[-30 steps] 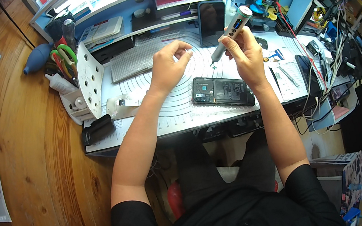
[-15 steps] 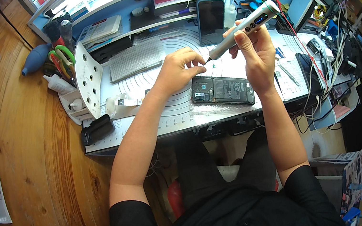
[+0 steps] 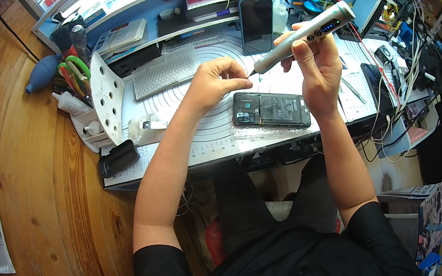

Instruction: The person uses an electric screwdriver to remove screws from the internal chassis of a disassembled mobile phone.

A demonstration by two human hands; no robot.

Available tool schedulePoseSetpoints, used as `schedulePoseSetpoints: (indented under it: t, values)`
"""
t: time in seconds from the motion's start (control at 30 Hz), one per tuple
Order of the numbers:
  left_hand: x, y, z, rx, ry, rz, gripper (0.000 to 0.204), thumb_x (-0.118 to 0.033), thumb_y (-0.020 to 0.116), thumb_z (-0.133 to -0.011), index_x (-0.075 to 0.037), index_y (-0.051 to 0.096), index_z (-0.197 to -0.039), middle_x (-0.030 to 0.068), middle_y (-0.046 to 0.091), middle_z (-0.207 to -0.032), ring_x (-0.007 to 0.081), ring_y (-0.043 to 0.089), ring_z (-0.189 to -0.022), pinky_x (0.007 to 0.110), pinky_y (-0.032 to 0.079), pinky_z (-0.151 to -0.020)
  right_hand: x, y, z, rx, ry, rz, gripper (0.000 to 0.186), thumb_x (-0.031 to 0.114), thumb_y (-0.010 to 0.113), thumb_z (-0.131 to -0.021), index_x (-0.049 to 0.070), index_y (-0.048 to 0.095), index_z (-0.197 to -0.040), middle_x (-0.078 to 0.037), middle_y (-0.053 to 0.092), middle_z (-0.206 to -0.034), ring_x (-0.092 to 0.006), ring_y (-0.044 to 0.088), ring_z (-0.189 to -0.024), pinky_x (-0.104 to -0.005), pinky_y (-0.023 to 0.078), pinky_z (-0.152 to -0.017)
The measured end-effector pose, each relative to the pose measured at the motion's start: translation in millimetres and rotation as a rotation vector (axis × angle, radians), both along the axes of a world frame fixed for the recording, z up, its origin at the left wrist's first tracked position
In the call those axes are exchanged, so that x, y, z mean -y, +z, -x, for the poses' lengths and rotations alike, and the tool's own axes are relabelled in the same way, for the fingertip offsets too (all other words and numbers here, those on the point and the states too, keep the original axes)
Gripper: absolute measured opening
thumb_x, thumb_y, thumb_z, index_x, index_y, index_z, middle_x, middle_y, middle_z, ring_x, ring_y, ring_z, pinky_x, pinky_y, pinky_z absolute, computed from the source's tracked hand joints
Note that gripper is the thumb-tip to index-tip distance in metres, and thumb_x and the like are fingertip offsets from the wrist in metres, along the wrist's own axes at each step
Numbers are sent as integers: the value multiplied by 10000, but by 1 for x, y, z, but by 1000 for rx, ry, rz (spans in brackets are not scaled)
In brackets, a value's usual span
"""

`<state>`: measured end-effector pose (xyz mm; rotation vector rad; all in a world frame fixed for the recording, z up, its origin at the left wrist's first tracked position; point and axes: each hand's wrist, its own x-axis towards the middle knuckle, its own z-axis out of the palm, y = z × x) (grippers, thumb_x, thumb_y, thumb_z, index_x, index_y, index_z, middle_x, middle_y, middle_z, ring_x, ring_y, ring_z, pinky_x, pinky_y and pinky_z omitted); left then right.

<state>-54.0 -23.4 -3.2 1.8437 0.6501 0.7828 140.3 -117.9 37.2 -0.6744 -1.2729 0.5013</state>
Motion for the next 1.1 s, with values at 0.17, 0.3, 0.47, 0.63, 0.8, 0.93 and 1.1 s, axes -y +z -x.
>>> schedulePoseSetpoints:
  t: [0.17, 0.3, 0.47, 0.63, 0.8, 0.93, 1.1]
  values:
    - [4, 2, -1, 132, -122, 174, 504, -320, 868, -747, -80, 683, -1150, 8, 632, -936, 109, 574, -901, 275, 466, -840, 14, -2, -1, 53, 2, 48, 287, 129, 670, -982, -7, 561, -1209, -71, 703, -922, -74, 597, -739, -235, 473, -671]
    - [-4, 0, 2, 221, -90, 61, 711, -658, 683, -847, -48, 654, -1210, 22, 617, -954, 111, 544, -893, 274, 454, -862, 28, -3, 4, 104, 19, 169, 246, 95, 728, -933, -17, 617, -1123, -43, 697, -894, -81, 638, -812, -239, 503, -731]
    - [-8, -2, 2, 238, -37, 48, 605, -597, 606, -934, -51, 663, -1190, 18, 626, -918, 107, 534, -851, 258, 445, -814, 34, -2, 12, 205, 15, 189, 240, 111, 757, -912, -31, 651, -1073, -55, 708, -871, -99, 663, -816, -260, 529, -747]
    - [-11, -5, 1, 253, -14, 26, 515, -564, 602, -957, -87, 689, -1131, 16, 652, -882, 105, 559, -822, 257, 459, -765, 32, -7, 11, 231, 16, 207, 266, 126, 760, -912, -38, 652, -1091, -68, 714, -880, -106, 669, -826, -267, 537, -757]
    - [-10, -4, 1, 237, 7, 21, 511, -561, 589, -967, -82, 693, -1113, 17, 651, -870, 104, 558, -813, 260, 459, -755, 31, -8, 12, 242, 18, 230, 268, 134, 758, -915, -40, 654, -1090, -73, 716, -881, -109, 674, -835, -269, 539, -755]
    - [-8, -1, 3, 220, -10, 59, 431, -429, 610, -998, -38, 682, -1165, 5, 616, -891, 100, 528, -834, 253, 442, -799, 32, -7, 14, 214, 35, 231, 262, 138, 750, -923, -26, 647, -1098, -56, 709, -881, -93, 660, -817, -259, 530, -742]
    - [-2, 0, 4, 57, -147, 89, 184, -135, 742, -864, -70, 739, -1036, -26, 621, -872, 85, 532, -829, 254, 444, -798, 25, -9, 8, 83, -16, 150, 258, 158, 664, -987, -1, 585, -1174, -52, 678, -862, -58, 556, -681, -211, 442, -606]
